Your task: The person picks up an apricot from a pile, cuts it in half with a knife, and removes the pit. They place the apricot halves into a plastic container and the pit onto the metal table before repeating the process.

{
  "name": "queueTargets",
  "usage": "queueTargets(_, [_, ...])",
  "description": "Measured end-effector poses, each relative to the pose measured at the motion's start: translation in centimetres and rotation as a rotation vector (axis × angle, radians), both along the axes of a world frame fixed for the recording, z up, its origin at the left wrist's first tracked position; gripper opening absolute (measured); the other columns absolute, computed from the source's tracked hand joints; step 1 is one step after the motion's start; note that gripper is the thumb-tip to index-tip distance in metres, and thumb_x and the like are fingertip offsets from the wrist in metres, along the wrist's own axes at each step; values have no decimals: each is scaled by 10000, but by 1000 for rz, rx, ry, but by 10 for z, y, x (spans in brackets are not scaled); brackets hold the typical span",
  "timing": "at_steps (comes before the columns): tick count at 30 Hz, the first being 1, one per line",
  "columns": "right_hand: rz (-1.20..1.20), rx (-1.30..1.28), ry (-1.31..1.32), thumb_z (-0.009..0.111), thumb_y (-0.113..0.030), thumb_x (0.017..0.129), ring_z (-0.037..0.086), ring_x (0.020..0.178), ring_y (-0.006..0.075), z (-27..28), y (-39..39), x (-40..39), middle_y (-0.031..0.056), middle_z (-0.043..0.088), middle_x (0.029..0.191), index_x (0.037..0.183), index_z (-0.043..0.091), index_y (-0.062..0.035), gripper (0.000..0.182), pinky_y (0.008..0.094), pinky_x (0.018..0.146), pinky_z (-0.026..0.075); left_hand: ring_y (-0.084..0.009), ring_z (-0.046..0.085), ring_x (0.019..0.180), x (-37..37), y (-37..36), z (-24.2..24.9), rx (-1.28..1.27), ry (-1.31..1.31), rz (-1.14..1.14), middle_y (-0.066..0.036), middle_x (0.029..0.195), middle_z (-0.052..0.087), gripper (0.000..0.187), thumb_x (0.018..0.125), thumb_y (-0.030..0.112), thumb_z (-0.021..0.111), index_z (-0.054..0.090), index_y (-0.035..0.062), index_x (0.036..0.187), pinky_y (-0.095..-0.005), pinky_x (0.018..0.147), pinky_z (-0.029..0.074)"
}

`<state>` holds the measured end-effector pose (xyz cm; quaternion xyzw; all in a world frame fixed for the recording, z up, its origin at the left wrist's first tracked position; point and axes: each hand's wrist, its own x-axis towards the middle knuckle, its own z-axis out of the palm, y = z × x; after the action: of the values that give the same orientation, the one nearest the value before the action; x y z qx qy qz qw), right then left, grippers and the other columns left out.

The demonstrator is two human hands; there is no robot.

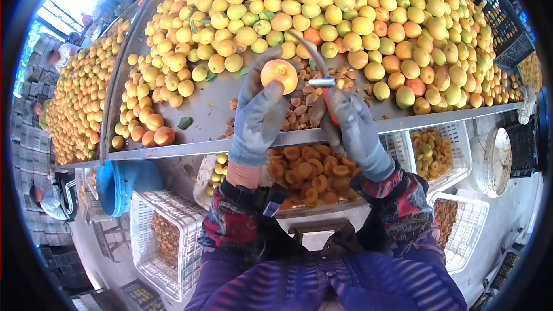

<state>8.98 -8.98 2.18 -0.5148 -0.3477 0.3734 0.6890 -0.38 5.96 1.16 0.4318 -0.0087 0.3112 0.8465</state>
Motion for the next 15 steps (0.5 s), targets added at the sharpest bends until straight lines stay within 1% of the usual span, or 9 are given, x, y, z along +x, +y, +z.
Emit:
queueTargets(4, [-16, -87, 2, 379, -452, 977, 332, 378, 69, -1, 3, -5, -5, 414, 469, 864, 564, -44, 462, 219, 382, 255, -173, 532, 1056, -2, -2, 1, 45, 20, -28, -94, 1153, 540, 563, 858, 157, 625, 371, 10, 1338, -320, 932, 426])
queueTargets(6, [2, 119, 74, 483, -297, 975, 394, 420, 37, -3, 4, -2, -32, 455, 529, 874, 572, -32, 297, 194, 397, 294, -169, 529, 1058, -1, -3, 1, 62, 46, -23, -91, 1148, 538, 563, 851, 147, 630, 377, 7, 1334, -317, 930, 427])
queueTargets(8, [1, 66, 99, 485, -286, 975, 402, 431, 36, 7, 6, -3, -35, 459, 545, 874, 568, -28, 289, 193, 401, 297, -158, 532, 1013, 1, -5, 1, 149, 56, 16, -86, 1135, 537, 563, 840, 131, 636, 387, 10, 1332, -297, 874, 450])
queueTargets(9, [5, 12, 123, 487, -275, 976, 410, 443, 35, 11, 7, -3, -39, 464, 561, 874, 564, -24, 282, 191, 406, 301, -158, 532, 1013, 0, -7, 3, 148, 58, 15, -86, 1135, 537, 563, 840, 131, 636, 387, 10, 1332, -297, 874, 450])
queueTargets(11, [37, 2, 130, 488, -271, 976, 414, 447, 34, 8, 8, -2, -44, 470, 567, 865, 560, -32, 274, 192, 407, 301, -145, 538, 935, -2, -11, 10, 170, 60, -39, -85, 1121, 539, 538, 831, 124, 640, 412, 11, 1306, -264, 792, 468])
queueTargets(12, [71, -8, 135, 489, -268, 976, 418, 451, 34, 7, 9, -2, -49, 476, 572, 855, 557, -40, 266, 192, 409, 301, -145, 538, 935, -3, -11, 10, 169, 61, -38, -85, 1121, 539, 538, 831, 124, 640, 412, 11, 1306, -264, 792, 468])
queueTargets(13, [71, -9, 135, 489, -268, 976, 418, 451, 34, 4, 10, -2, -49, 476, 572, 855, 557, -40, 266, 192, 409, 301, -135, 535, 905, -4, -10, 9, 165, 73, -53, -81, 1113, 539, 519, 833, 122, 641, 421, 12, 1290, -255, 758, 469])
queueTargets(14, [38, -27, 94, 495, -273, 974, 439, 461, 45, -1, 13, -2, -55, 487, 587, 847, 553, -42, 270, 201, 415, 320, -125, 531, 876, -4, -10, 9, 162, 85, -68, -76, 1104, 540, 501, 834, 119, 642, 430, 12, 1274, -246, 724, 471])
queueTargets(15, [4, -44, 54, 502, -278, 972, 461, 470, 57, -7, 14, -2, -61, 499, 601, 839, 548, -43, 274, 210, 422, 339, -125, 531, 876, -4, -10, 6, 161, 86, -69, -76, 1104, 540, 501, 834, 119, 642, 430, 12, 1274, -246, 724, 471])
